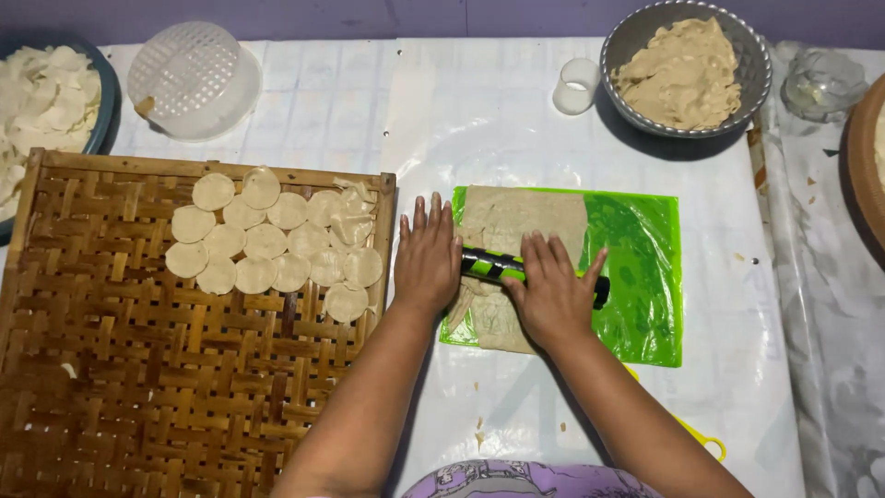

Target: The person rolls out a sheet of dough on a green mat using a rolling pin. They then use a circular cutter to cut out multiple round pieces from the flattened dough sheet.

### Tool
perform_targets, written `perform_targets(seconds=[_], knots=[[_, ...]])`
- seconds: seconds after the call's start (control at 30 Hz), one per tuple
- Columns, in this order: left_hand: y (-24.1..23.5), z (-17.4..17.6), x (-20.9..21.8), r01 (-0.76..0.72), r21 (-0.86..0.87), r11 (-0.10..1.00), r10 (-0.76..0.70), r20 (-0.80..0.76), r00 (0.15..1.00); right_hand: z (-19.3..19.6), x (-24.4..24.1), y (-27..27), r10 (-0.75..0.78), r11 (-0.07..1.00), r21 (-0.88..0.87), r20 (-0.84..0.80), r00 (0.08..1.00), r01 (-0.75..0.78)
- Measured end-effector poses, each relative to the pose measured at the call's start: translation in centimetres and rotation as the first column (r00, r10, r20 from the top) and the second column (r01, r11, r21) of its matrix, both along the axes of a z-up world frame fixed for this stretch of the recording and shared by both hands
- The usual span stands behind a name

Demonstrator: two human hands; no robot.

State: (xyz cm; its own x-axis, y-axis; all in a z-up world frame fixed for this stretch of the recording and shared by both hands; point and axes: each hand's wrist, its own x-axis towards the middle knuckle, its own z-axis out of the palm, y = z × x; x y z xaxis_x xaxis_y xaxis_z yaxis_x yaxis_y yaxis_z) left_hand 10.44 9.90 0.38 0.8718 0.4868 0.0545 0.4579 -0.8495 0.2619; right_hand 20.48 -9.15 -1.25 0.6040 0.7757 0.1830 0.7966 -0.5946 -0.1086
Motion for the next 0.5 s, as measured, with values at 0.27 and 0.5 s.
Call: perform_targets(seconds=[0.27,0.5], knots=[[3.4,2.2,6.3,-0.095,-0.079,0.992,0.084,-0.13,0.988,0.2,7.4,5.2,-0.105,0.985,-0.151,-0.171,0.98,0.079],[7.4,0.7,11.4,-0.249,-0.103,0.963,0.215,-0.261,0.941,1.4,12.7,9.2,-0.116,0.99,-0.096,-0.159,0.98,0.102]])
